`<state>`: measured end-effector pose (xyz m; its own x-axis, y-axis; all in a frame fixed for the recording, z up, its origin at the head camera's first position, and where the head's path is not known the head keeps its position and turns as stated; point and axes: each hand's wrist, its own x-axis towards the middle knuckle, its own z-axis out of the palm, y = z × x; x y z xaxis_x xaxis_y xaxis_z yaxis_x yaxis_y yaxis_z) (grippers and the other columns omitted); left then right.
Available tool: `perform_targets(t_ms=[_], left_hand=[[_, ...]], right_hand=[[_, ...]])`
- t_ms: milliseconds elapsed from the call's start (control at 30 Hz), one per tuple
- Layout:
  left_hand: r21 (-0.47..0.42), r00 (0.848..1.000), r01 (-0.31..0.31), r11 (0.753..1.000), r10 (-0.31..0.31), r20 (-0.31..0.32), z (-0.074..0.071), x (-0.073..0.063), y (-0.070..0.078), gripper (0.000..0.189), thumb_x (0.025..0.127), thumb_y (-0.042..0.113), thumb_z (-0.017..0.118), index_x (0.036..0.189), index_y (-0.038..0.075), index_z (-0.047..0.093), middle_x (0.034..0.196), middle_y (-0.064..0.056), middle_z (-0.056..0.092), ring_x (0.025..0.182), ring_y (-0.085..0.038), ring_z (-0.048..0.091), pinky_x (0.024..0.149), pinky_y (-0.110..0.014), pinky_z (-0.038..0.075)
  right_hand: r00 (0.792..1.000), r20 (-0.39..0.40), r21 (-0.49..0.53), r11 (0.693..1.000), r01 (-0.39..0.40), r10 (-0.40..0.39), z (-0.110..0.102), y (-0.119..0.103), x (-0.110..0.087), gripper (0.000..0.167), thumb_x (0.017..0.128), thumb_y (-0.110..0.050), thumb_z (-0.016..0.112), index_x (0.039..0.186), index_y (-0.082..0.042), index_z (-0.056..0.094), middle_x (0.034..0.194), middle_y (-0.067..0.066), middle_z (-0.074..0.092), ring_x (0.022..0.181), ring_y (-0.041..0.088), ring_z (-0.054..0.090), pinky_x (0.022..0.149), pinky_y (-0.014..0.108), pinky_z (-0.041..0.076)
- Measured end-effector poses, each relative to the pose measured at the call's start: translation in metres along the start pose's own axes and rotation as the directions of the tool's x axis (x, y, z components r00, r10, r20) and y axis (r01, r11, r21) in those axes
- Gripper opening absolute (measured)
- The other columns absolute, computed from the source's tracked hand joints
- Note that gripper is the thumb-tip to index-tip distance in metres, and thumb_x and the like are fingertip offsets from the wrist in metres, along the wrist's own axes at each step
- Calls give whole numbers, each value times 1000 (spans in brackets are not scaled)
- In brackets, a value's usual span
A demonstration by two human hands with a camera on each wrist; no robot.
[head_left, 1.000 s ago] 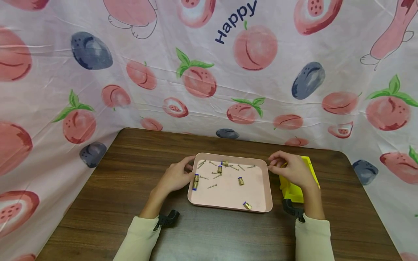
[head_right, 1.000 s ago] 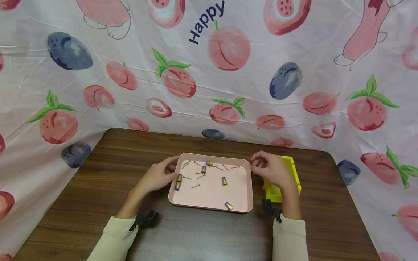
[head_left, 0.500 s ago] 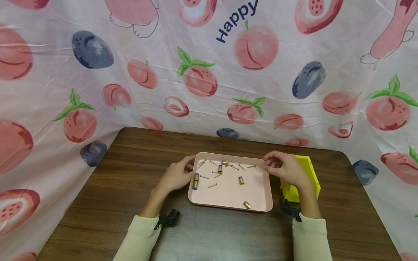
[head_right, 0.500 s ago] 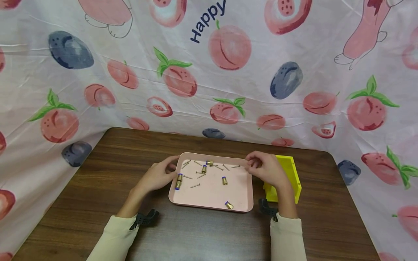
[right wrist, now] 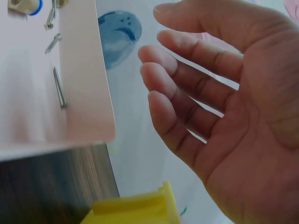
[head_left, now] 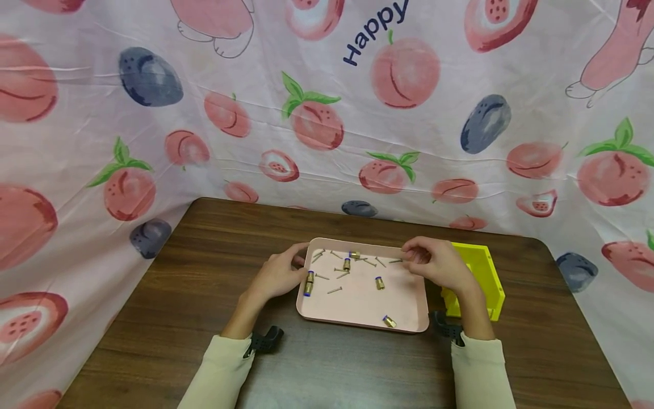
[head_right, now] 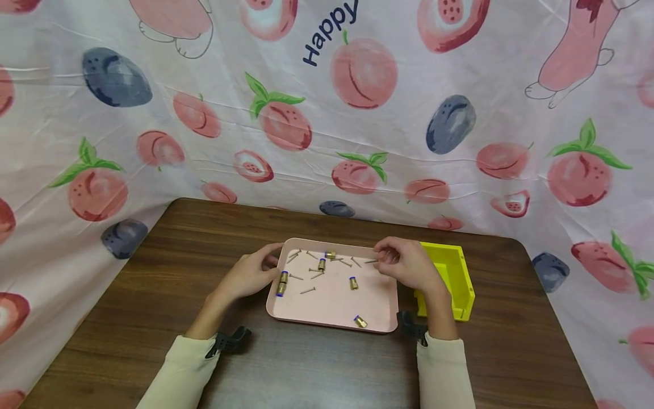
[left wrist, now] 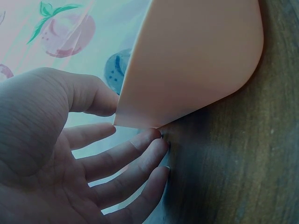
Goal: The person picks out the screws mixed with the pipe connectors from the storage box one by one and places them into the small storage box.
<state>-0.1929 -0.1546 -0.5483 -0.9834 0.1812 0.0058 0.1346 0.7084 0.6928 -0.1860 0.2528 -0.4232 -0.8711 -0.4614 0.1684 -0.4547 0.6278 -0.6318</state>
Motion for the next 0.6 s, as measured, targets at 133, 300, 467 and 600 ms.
perform_targets(t_ms=[133,300,467,600], left_hand=[[0,1000,5,1000,-5,4,0,0,0,65,98,37,72,161,30,56,113,8,79,98,-17,72,87,-46,56],[-1,1000,-2,1000,2,5,0,-1,2,65,99,37,71,161,30,56,113,8,79,97,-17,72,87,-45,56],[-7,1000,2,1000,-2,2,-1,-1,3,64,99,36,71,161,30,56,112,8,78,96,-16,72,86,-45,56],[-2,1000,0,1000,0,2,-1,-1,3,64,99,36,71,161,29,56,112,8,78,96,-16,72,86,-44,56]], right_hand=[[1000,15,11,1000,20,-20,5,-5,4,27,88,-4,87,113,0,77,89,-3,69,79,18,62,73,29,54],[998,35,16,998,58,-59,9,-10,11,26,89,-6,87,112,0,77,88,-4,70,79,16,63,73,28,54],[994,73,32,996,84,-86,13,-18,20,25,89,-4,87,111,0,77,89,-3,71,81,18,63,76,30,55],[990,114,46,996,83,-87,17,-23,29,27,88,-2,87,113,1,77,91,-1,71,83,19,63,78,32,55]])
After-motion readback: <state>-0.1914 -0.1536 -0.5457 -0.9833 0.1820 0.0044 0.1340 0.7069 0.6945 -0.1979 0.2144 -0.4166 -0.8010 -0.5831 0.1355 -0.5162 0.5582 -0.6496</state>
